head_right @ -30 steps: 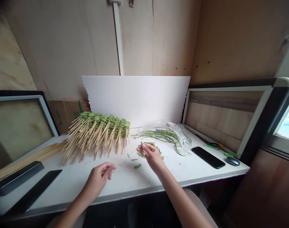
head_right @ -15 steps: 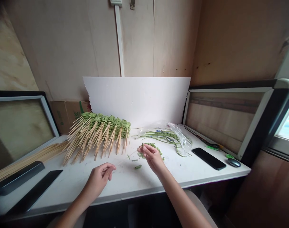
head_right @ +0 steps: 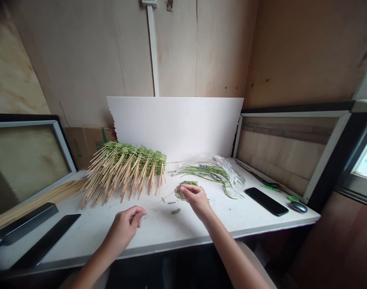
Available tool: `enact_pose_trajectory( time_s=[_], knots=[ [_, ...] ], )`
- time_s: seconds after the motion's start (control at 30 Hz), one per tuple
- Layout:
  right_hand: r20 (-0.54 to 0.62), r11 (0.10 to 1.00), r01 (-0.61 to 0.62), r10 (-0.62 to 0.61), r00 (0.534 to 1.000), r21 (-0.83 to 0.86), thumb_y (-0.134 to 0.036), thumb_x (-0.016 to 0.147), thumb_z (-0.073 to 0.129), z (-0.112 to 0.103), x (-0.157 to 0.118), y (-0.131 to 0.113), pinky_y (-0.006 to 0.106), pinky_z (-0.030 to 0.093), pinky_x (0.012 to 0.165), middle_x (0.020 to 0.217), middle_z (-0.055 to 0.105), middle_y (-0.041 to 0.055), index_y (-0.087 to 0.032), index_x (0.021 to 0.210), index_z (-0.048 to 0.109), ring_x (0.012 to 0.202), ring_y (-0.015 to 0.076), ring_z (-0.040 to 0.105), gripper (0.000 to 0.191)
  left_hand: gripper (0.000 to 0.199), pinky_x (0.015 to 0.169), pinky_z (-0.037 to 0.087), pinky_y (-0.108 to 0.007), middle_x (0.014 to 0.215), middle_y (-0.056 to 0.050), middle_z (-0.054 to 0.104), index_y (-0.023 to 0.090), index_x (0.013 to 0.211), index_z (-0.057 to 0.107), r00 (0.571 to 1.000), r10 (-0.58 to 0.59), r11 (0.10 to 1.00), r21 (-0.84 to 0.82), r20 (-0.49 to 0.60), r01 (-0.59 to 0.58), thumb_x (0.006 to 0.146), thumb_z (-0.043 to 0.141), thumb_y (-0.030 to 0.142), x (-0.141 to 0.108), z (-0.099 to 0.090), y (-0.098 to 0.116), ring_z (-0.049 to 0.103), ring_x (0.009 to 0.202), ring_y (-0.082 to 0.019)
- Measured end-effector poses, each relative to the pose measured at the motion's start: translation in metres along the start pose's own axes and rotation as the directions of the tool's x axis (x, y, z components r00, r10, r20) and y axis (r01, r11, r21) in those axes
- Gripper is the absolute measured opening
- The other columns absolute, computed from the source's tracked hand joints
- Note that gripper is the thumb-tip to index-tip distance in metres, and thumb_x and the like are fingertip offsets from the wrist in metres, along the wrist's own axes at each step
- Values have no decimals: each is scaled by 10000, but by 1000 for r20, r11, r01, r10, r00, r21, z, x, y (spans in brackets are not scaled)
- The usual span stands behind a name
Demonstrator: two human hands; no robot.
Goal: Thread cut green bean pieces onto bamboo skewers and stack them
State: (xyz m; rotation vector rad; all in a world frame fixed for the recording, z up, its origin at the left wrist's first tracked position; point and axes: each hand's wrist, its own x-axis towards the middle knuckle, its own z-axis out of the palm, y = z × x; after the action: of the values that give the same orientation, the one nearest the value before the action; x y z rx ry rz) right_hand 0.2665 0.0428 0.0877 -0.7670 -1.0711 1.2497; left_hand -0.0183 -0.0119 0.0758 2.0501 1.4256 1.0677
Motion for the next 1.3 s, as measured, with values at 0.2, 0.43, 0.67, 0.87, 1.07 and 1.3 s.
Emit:
enact_pose_trajectory(
  time_s=[0.2,0.43,0.67,0.87,1.07,1.3],
  knots=[
    [26,998,-30,29,999,58,-445,719,908,6,-4,-7,292,510,671,945,802,90,-196,950,808,889,228,734,354,414,596,410,-257,629,2,581,196,887,689,999,-14,999,-31,-34,13,1016,448,508,1,3,-5,521,555,-162],
    [-3,995,-25,25,1000,97,-469,742,884,8,-1,-3,279,501,631,875,770,64,-199,876,790,819,200,700,316,352,647,494,-275,754,-43,682,199,940,678,999,-9,992,-124,-49,3,971,547,524,3,5,-6,659,680,-200],
    [-47,993,65,-70,996,-97,-474,713,901,8,-4,-6,318,508,654,939,789,80,-198,866,818,656,151,625,326,392,632,445,-270,663,-26,651,197,834,676,997,37,999,0,-61,-38,1017,456,466,2,6,-14,597,611,-178],
    [-23,974,121,-128,992,-194,-478,740,880,17,-11,-13,345,539,700,959,804,97,-230,874,829,881,257,704,287,378,617,423,-260,640,-9,603,195,832,683,997,58,998,40,-49,-56,1016,415,388,3,6,-18,544,576,-162],
    [8,971,159,-160,987,-180,-479,760,864,27,-17,-11,384,576,771,1085,803,117,-246,913,830,1163,347,684,281,310,614,409,-256,618,1,571,200,827,649,998,57,996,71,-36,-55,987,400,294,3,8,-23,561,576,-168],
    [42,966,179,-174,984,-187,-474,801,834,31,-18,-11,377,575,768,1078,804,114,-238,908,818,1087,325,711,259,197,676,449,-263,791,-42,697,206,805,619,998,62,998,-15,12,-62,895,447,171,2,11,-28,642,712,-191]
  ],
)
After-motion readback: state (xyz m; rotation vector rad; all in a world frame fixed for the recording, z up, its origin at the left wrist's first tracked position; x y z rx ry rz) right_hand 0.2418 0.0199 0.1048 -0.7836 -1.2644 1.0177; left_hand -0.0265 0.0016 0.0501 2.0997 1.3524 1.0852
